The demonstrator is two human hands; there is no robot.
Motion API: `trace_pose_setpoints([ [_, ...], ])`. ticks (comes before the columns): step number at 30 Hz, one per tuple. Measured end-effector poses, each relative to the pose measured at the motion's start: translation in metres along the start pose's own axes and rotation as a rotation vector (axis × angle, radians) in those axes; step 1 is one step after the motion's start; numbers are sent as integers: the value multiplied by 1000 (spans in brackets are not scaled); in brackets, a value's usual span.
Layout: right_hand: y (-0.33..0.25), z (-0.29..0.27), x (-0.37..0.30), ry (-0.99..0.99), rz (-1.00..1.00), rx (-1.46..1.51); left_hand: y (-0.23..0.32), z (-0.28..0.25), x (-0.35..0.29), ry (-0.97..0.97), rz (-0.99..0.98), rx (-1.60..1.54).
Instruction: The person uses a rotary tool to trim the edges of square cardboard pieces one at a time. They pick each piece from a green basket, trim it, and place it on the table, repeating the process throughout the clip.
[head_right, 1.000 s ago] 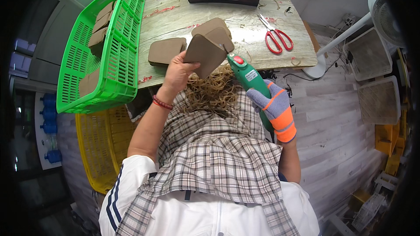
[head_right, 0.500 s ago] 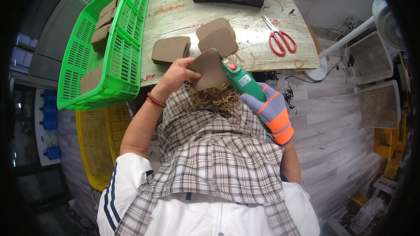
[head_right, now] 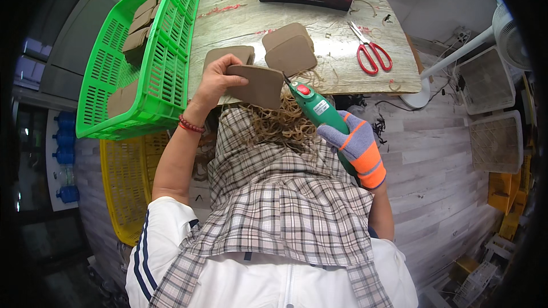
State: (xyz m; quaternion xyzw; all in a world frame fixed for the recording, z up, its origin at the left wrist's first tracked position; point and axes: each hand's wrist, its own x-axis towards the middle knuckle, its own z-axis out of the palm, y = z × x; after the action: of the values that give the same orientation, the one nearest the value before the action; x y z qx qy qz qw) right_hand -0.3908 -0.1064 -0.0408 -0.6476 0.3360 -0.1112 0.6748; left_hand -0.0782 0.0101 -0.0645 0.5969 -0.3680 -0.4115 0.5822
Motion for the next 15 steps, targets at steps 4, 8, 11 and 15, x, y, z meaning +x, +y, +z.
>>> trace_pose_setpoints([
  [4, 3, 3, 1, -43, -13, -15, 4, -4, 1, 11, -29, -150],
  [8, 1, 7, 0, -83, 33, -23, 2, -4, 1, 8, -50, -182],
  [11, -5, 13, -3, -60, 13, -68, -1, -2, 1, 0, -66, -167],
  [15, 0, 17, -1, -53, -26, -79, -1, 8, -1, -24, -84, -108],
])
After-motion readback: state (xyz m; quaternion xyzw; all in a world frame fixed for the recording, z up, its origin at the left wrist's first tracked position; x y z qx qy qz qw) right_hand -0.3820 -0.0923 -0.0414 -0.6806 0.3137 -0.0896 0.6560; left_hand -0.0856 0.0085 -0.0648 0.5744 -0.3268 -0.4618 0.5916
